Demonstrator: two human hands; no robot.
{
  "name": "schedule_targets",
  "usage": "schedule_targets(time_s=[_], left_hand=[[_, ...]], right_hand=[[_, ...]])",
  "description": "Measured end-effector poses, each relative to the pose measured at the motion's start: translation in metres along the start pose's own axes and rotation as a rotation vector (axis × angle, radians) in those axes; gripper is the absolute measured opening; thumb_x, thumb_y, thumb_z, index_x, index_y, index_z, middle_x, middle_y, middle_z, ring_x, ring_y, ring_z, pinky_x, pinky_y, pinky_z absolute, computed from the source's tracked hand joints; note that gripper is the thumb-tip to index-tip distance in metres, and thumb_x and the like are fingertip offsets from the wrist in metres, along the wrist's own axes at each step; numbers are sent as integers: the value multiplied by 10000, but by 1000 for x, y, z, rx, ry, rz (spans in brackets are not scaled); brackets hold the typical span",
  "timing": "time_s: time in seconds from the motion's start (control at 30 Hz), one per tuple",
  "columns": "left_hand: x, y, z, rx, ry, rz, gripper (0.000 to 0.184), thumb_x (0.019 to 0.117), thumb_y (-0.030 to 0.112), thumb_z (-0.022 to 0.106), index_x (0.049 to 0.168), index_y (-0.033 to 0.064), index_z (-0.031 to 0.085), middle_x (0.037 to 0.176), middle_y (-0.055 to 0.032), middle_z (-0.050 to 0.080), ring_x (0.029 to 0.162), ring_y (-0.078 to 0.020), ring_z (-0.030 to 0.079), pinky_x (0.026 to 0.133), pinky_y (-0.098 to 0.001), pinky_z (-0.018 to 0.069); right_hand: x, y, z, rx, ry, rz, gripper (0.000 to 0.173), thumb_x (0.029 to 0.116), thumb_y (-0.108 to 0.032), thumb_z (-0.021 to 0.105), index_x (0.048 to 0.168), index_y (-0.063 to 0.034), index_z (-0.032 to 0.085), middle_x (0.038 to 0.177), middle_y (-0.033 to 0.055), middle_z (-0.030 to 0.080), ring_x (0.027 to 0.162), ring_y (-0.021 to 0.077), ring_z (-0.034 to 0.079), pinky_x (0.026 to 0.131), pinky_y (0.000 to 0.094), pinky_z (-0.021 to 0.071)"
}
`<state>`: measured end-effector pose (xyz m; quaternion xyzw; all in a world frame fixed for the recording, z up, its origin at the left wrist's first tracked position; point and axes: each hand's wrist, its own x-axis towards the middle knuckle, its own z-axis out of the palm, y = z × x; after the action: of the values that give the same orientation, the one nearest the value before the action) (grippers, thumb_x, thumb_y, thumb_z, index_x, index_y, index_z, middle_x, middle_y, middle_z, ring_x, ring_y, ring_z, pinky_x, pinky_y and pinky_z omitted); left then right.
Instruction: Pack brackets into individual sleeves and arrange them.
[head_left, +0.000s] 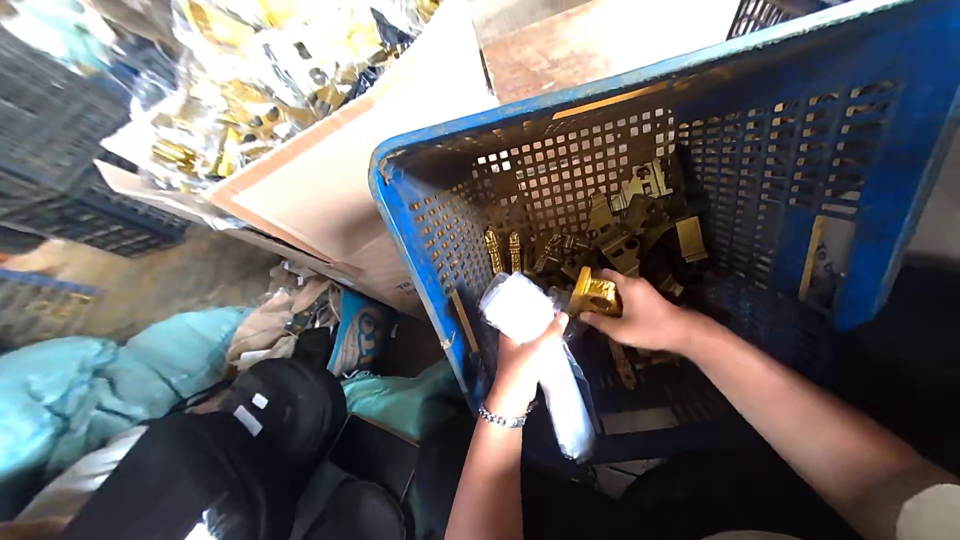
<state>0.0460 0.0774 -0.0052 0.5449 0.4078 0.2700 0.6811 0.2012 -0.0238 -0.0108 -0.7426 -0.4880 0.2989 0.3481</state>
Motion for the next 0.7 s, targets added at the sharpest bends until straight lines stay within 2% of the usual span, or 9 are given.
schedule_targets(time_s=[0.1,0.17,0.27,0.37,0.43,0.47,0.53,0.6,0.7], left_hand=[[6,2,-8,-4,58,24,493,863,-58,739,1284,-86,484,1044,-119,660,924,-91,664,835,-246,568],[3,-4,-13,168,0,72,572,867,-3,759,1336,-130,458,1138,-157,643,1020,-88,642,910,-234,538],[4,-19,-10,389,-60,266,533,837,103,798,1235,-162,562,1107,-178,689,1036,-76,659,944,-236,530],[12,-18,-12,352,115,310,636,795,127,836,1266,-171,529,1125,-204,675,1053,-125,654,962,-277,525],[8,-14,-14,312,130,336,655,804,116,843,1289,-164,504,1129,-189,668,1051,-121,654,959,-268,535],[1,-15,-10,339,63,387,655,791,105,846,1277,-184,516,1126,-206,679,1054,-135,666,970,-276,538],[-14,-18,-1,336,-129,433,619,784,77,840,1248,-202,540,1116,-216,693,1056,-129,675,981,-270,532],[-17,-17,0,226,-147,348,588,796,57,825,1248,-179,533,1084,-171,695,1006,-86,679,936,-243,552],[1,-4,-22,50,126,177,526,852,54,790,1275,-118,527,1059,-154,677,936,-123,674,865,-289,572]], right_hand=[[5,-21,21,-340,-243,81,542,1021,-181,587,1461,59,382,1356,307,561,1142,483,633,963,617,489],[18,-20,32,-274,-271,186,631,1018,-224,606,1500,40,295,1379,288,546,1198,442,616,1009,579,482],[33,-5,39,70,-152,209,804,927,-136,701,1558,49,238,1528,293,404,1369,379,494,1133,488,408],[17,-5,32,568,-92,178,795,864,-92,774,1542,-10,368,1487,197,498,1317,218,548,1081,353,481],[9,-2,29,559,91,73,611,889,-158,751,1441,-15,534,1388,159,594,1219,174,613,1012,319,527],[8,2,28,420,183,5,555,895,-171,745,1400,-7,584,1365,175,615,1232,209,610,1037,348,508],[8,8,24,77,281,-127,493,821,-108,778,1272,62,674,1248,281,666,1193,431,615,1048,552,462],[1,-4,2,-211,8,-5,410,846,-138,801,1196,57,712,1201,313,670,1193,510,594,1064,640,418],[-3,-40,-48,-493,-603,42,268,905,-144,775,1096,41,736,1060,295,693,1051,477,642,946,647,466]])
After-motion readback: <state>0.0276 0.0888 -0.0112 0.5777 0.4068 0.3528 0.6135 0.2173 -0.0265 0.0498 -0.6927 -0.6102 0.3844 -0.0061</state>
